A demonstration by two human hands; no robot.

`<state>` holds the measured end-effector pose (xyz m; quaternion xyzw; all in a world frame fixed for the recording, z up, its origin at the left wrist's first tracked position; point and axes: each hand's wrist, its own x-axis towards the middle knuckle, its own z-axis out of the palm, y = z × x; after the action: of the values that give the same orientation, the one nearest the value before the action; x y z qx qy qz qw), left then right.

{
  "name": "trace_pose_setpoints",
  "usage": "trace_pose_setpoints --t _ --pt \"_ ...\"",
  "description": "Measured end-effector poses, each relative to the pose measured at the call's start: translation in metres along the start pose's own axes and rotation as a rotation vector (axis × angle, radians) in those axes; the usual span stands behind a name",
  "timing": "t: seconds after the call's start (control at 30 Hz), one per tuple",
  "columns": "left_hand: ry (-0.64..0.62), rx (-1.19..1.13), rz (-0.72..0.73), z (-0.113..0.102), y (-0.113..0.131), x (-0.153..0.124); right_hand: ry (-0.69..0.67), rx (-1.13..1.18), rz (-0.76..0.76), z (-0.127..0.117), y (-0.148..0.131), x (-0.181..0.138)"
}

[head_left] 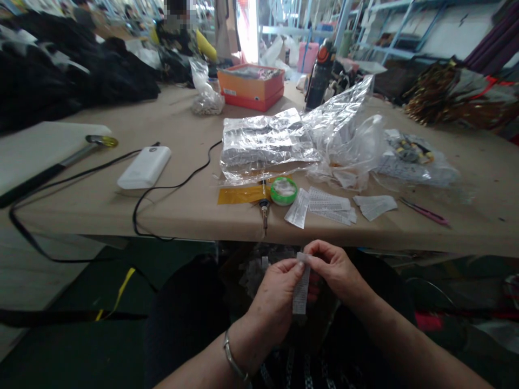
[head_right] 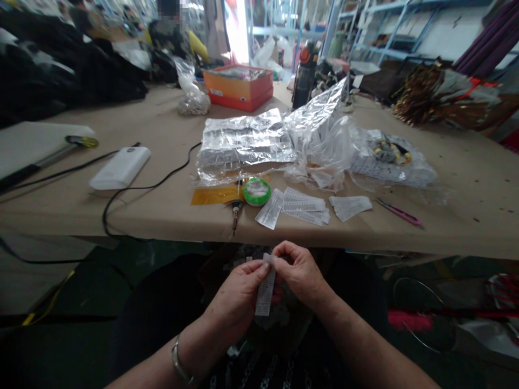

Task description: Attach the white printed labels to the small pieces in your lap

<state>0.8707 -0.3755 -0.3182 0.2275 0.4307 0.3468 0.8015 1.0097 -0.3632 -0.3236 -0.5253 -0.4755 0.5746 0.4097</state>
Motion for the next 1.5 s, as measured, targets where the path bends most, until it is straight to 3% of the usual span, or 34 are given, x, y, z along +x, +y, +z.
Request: trace_pose_setpoints --t 0.3,0.37,0.53,0.63,0.83,0.97,1.13,1.23,1.4,1.5 --pt "-0.176 -0.049 -0.124 -0.012 0.003 -0.001 -0.031 0.114 0.025 0.004 0.006 -0.005" --pt "-0.243 -0.062 -0.146 -0.015 0.004 -0.002 -0.126 0.212 0.056 0.0 0.008 -0.005" --pt "-0.417 -0.038 -0.232 -0.018 0.003 -0.008 -0.581 0.383 0.118 -0.012 0.009 -0.001" --pt "-0.454 -0.04 -0.255 -0.017 0.001 -0.011 -0.654 0.411 0.139 -0.014 0.012 0.003" --pt "-0.415 -0.035 -0.254 -0.016 -0.003 -0.011 -0.649 0.415 0.14 -0.012 0.018 0.007" --pt "-0.363 -0.036 -0.22 -0.015 -0.002 -0.01 -0.555 0.219 0.059 -0.01 0.009 -0.001" --pt "-0.208 -0.032 -0.184 -0.013 0.006 -0.011 -0.177 -0.426 -0.388 -0.008 -0.003 -0.014" --pt "-0.181 -0.045 -0.158 -0.012 0.009 -0.012 -0.132 -0.659 -0.54 -0.006 -0.004 -0.016" --pt "-0.182 -0.05 -0.16 -0.015 0.007 -0.011 -0.127 -0.711 -0.573 -0.002 -0.001 -0.015" --pt "-0.202 -0.067 -0.143 -0.018 0.004 -0.01 -0.092 -0.594 -0.477 0.001 0.001 -0.015"
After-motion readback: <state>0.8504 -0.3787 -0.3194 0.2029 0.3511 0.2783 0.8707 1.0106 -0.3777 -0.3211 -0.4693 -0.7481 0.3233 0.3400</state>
